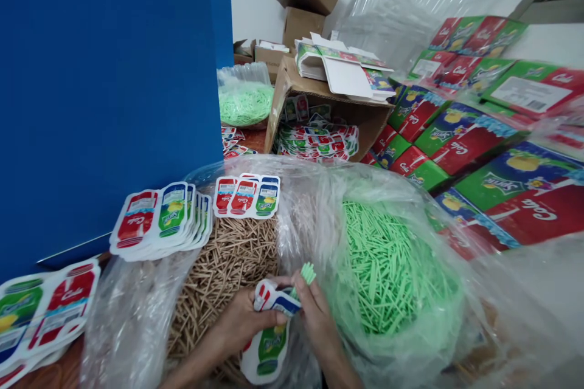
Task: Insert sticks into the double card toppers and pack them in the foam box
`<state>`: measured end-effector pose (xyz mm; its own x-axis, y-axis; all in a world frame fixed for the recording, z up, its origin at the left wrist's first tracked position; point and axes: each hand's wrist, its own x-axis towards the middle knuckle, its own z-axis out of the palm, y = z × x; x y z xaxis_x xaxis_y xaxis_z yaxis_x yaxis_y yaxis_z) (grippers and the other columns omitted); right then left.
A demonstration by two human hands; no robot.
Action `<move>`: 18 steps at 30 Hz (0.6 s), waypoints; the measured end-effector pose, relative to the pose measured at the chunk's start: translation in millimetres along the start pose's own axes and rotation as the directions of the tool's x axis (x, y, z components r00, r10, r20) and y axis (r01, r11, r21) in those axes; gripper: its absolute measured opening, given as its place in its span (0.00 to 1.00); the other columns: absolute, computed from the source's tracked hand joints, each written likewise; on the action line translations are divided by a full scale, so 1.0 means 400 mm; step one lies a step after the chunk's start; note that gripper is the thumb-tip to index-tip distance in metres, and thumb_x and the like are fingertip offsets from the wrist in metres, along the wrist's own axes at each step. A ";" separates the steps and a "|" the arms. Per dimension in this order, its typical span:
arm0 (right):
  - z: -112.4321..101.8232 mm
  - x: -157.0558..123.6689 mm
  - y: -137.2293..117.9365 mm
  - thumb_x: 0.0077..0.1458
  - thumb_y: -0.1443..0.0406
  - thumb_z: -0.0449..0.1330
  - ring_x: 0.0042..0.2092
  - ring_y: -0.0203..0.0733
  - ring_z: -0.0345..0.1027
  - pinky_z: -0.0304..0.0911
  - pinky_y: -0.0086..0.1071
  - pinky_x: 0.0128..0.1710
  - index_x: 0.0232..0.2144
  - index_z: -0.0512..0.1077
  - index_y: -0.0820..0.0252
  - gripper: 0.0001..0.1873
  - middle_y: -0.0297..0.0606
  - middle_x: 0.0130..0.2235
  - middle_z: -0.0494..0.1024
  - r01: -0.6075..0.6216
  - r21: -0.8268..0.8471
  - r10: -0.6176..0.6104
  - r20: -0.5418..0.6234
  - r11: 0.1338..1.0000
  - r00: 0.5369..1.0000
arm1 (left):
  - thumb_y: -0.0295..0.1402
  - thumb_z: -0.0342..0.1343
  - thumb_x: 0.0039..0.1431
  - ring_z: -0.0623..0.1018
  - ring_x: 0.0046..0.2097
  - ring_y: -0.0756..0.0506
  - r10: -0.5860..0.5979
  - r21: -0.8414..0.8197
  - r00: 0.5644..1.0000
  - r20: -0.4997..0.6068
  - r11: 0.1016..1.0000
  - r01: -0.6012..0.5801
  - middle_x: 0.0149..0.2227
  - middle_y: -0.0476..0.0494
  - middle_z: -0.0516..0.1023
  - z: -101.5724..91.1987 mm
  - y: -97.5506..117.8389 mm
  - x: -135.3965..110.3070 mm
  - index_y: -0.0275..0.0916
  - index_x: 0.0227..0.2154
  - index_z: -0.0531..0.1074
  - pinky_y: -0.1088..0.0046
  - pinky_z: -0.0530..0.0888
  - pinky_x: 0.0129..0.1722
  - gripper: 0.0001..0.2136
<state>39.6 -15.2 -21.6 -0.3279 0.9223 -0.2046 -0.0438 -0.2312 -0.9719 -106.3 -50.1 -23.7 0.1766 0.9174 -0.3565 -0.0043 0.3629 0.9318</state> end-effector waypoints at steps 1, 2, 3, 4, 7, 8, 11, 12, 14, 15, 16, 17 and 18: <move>-0.006 -0.010 0.000 0.56 0.48 0.52 0.48 0.48 0.71 0.64 0.40 0.50 0.37 0.74 0.57 0.21 0.43 0.44 0.79 0.035 0.001 -0.035 0.042 0.999 0.999 | 0.36 0.61 0.41 0.68 0.27 0.49 -0.018 -0.102 1.000 0.022 0.995 0.020 0.24 0.51 0.71 -0.004 0.000 -0.001 0.36 0.24 0.70 0.75 0.67 0.29 0.10; -0.011 -0.019 0.002 0.57 0.49 0.52 0.49 0.47 0.70 0.62 0.41 0.52 0.39 0.74 0.56 0.20 0.42 0.46 0.78 0.062 0.012 -0.063 0.085 0.998 0.994 | 0.37 0.62 0.40 0.67 0.26 0.50 -0.018 -0.154 0.999 0.029 0.988 0.022 0.24 0.52 0.70 -0.008 -0.001 -0.002 0.36 0.24 0.70 0.75 0.66 0.29 0.11; -0.015 -0.027 0.004 0.58 0.51 0.52 0.50 0.46 0.69 0.61 0.42 0.53 0.42 0.72 0.55 0.19 0.41 0.48 0.77 0.095 0.031 -0.098 0.116 0.995 0.988 | 0.36 0.63 0.40 0.66 0.26 0.50 -0.006 -0.169 1.000 0.022 0.986 0.010 0.23 0.52 0.69 -0.013 -0.001 -0.004 0.36 0.24 0.70 0.76 0.65 0.28 0.11; -0.018 -0.034 0.006 0.59 0.51 0.51 0.51 0.46 0.69 0.62 0.42 0.53 0.47 0.70 0.53 0.19 0.41 0.50 0.75 0.139 0.049 -0.144 0.125 0.989 0.982 | 0.35 0.63 0.39 0.65 0.26 0.51 0.015 -0.158 1.000 0.009 0.987 -0.014 0.23 0.53 0.68 -0.018 -0.001 -0.005 0.36 0.23 0.69 0.77 0.64 0.27 0.11; -0.030 -0.051 0.011 0.63 0.55 0.47 0.56 0.44 0.64 0.62 0.42 0.54 0.61 0.51 0.47 0.25 0.40 0.59 0.65 0.331 -0.001 -0.331 0.064 0.943 0.942 | 0.33 0.64 0.40 0.61 0.24 0.52 0.083 -0.025 0.996 -0.044 0.996 -0.084 0.20 0.56 0.63 -0.032 0.008 -0.010 0.36 0.21 0.67 0.79 0.60 0.24 0.10; -0.035 -0.055 0.010 0.64 0.56 0.46 0.58 0.43 0.61 0.60 0.41 0.55 0.62 0.49 0.47 0.25 0.40 0.61 0.62 0.397 -0.081 -0.390 0.083 0.914 0.917 | 0.33 0.64 0.41 0.60 0.24 0.53 0.099 0.020 0.994 -0.054 0.995 -0.098 0.20 0.56 0.62 -0.037 0.013 -0.011 0.36 0.20 0.67 0.79 0.59 0.23 0.10; -0.053 -0.060 -0.003 0.63 0.64 0.48 0.58 0.42 0.60 0.57 0.38 0.57 0.56 0.61 0.49 0.19 0.38 0.57 0.68 0.539 -0.359 -0.472 0.262 0.762 0.842 | 0.34 0.62 0.43 0.60 0.24 0.52 0.133 0.101 0.989 -0.066 0.987 -0.126 0.20 0.56 0.61 -0.050 0.028 -0.015 0.36 0.19 0.66 0.79 0.59 0.23 0.10; -0.057 -0.060 -0.009 0.63 0.66 0.48 0.57 0.42 0.62 0.57 0.37 0.57 0.53 0.65 0.49 0.18 0.37 0.55 0.70 0.569 -0.404 -0.494 0.282 0.716 0.822 | 0.34 0.62 0.43 0.61 0.24 0.52 0.136 0.125 0.988 -0.069 0.984 -0.127 0.20 0.56 0.62 -0.053 0.031 -0.016 0.36 0.18 0.66 0.79 0.59 0.24 0.10; -0.058 -0.055 -0.024 0.62 0.69 0.47 0.56 0.40 0.63 0.58 0.36 0.56 0.51 0.66 0.50 0.18 0.37 0.52 0.73 0.602 -0.442 -0.557 0.243 0.665 0.794 | 0.35 0.62 0.43 0.62 0.25 0.51 0.138 0.175 0.988 -0.075 0.977 -0.124 0.20 0.55 0.63 -0.058 0.034 -0.019 0.36 0.19 0.68 0.79 0.60 0.24 0.10; -0.056 -0.052 -0.031 0.62 0.70 0.47 0.56 0.40 0.62 0.58 0.36 0.56 0.50 0.67 0.50 0.18 0.38 0.52 0.72 0.609 -0.459 -0.576 0.230 0.647 0.784 | 0.35 0.62 0.44 0.63 0.25 0.51 0.140 0.194 0.987 -0.075 0.973 -0.123 0.21 0.55 0.63 -0.060 0.035 -0.020 0.36 0.19 0.69 0.78 0.60 0.24 0.09; -0.052 -0.048 -0.038 0.61 0.70 0.48 0.57 0.41 0.62 0.58 0.36 0.56 0.49 0.67 0.52 0.16 0.39 0.52 0.72 0.617 -0.479 -0.571 0.259 0.625 0.779 | 0.34 0.62 0.44 0.64 0.25 0.51 0.151 0.209 0.986 -0.075 0.969 -0.133 0.21 0.55 0.64 -0.061 0.035 -0.022 0.36 0.20 0.70 0.78 0.61 0.25 0.09; -0.047 -0.044 -0.044 0.60 0.70 0.51 0.57 0.42 0.61 0.58 0.36 0.56 0.46 0.69 0.53 0.14 0.40 0.51 0.72 0.624 -0.499 -0.541 0.320 0.601 0.777 | 0.34 0.62 0.44 0.64 0.26 0.51 0.176 0.224 0.982 -0.068 0.962 -0.157 0.22 0.54 0.65 -0.061 0.035 -0.023 0.36 0.20 0.70 0.78 0.61 0.26 0.08; -0.042 -0.041 -0.048 0.58 0.69 0.53 0.57 0.43 0.61 0.58 0.36 0.56 0.44 0.71 0.54 0.12 0.41 0.50 0.73 0.628 -0.512 -0.493 0.389 0.587 0.778 | 0.33 0.62 0.45 0.65 0.27 0.50 0.207 0.237 0.977 -0.057 0.953 -0.188 0.22 0.54 0.66 -0.062 0.034 -0.024 0.36 0.20 0.71 0.78 0.62 0.27 0.07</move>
<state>61.8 -20.5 -1.5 -0.6006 0.7111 0.3655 0.2514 0.6019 -0.7579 -132.4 -50.0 -9.3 0.1153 0.9805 -0.1591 0.1959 0.1346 0.9714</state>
